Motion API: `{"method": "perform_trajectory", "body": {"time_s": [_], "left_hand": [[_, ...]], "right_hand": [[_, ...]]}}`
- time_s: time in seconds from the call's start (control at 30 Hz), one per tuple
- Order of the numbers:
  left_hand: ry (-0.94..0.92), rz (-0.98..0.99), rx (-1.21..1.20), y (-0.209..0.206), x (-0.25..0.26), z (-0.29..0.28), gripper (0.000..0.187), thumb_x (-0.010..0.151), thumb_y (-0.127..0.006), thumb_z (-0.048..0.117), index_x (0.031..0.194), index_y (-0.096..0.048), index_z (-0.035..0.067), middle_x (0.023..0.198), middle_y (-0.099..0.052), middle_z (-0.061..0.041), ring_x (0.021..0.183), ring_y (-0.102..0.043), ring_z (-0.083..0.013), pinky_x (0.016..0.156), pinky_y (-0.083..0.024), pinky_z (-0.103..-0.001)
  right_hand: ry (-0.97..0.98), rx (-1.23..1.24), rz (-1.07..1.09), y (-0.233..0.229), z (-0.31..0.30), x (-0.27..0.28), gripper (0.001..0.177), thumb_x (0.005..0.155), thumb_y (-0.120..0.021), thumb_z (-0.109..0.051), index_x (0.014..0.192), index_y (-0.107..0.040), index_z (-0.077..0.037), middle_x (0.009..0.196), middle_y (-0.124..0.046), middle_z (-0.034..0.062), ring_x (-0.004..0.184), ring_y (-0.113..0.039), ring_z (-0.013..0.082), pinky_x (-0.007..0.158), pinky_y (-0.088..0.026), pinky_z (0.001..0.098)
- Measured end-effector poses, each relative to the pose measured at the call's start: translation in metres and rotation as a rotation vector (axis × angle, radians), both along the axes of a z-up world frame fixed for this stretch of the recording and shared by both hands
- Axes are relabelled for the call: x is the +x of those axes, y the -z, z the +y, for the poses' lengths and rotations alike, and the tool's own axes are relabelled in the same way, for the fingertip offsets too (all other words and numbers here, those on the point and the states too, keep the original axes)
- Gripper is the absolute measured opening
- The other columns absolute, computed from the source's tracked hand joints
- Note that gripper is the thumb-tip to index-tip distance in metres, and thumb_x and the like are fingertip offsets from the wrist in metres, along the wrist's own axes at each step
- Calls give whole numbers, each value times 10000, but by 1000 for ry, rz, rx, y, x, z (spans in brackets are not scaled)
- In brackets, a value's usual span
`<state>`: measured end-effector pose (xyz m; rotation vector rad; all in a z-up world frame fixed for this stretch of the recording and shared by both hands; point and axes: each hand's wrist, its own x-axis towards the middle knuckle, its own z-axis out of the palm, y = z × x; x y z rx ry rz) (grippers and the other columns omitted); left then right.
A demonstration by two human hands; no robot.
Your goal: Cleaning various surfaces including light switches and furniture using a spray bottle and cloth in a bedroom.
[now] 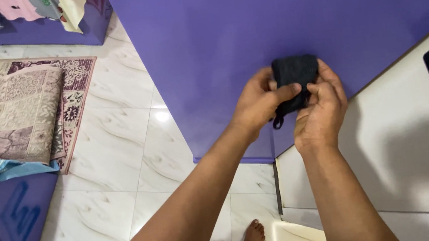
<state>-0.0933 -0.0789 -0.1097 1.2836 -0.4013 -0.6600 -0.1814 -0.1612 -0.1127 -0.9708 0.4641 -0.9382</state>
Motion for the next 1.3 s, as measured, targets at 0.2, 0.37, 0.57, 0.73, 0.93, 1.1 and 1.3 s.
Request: {"method": "perform_trajectory", "body": {"time_s": [0.2,0.37,0.57,0.73,0.93,1.1,1.3], "left_hand": [[158,-590,488,-48,-24,17,389,790,-752,255,1150,-646,149,785,-729,-65,693,-740,-237,657,-559,-387],[103,-1151,464,-26,-33,16,196,787,-708,115,981,-677,127,966,-713,-60,898,-702,-339,719,-541,-493],[37,-1215,477,-32,-36,26,200,779,-687,91,971,-655,136,971,-700,-48,941,-689,-324,788,-532,-484],[8,-1195,407,-51,-33,33,207,812,-684,98,1012,-648,139,989,-703,-43,931,-687,-326,826,-536,-479],[-281,-542,306,-42,-13,18,303,826,-776,172,1076,-631,83,831,-741,-124,697,-732,-228,644,-568,-368],[-533,126,-154,14,19,16,361,874,-762,123,1122,-529,2,856,-666,-110,748,-707,-204,676,-611,-368],[-677,366,-207,50,57,58,323,925,-681,171,1153,-478,67,966,-633,-97,819,-659,-204,732,-612,-419]], "right_hand": [[119,280,285,6,12,-15,331,942,-523,-180,1261,-609,-160,1136,-643,13,1030,-641,117,851,-538,293],[17,342,575,63,16,-31,205,1038,-601,-306,1147,-568,-136,1019,-560,18,881,-528,166,698,-458,357],[-362,672,386,32,24,-28,256,1003,-488,-333,1167,-597,-170,1101,-652,-1,987,-654,153,880,-571,360],[-303,679,-4,35,-11,-5,347,945,-479,-290,1240,-586,-143,1211,-653,33,1082,-672,170,970,-563,362],[18,223,-117,-26,-6,9,407,929,-702,-200,1281,-497,-203,1220,-580,3,1117,-599,207,1003,-514,429],[-140,-260,50,-17,13,22,402,1008,-677,-129,1376,-514,-149,1265,-510,18,1199,-559,180,1002,-596,393],[-360,-291,234,6,47,54,344,988,-668,-148,1321,-579,-135,1226,-565,25,1130,-585,173,948,-577,390]]}}
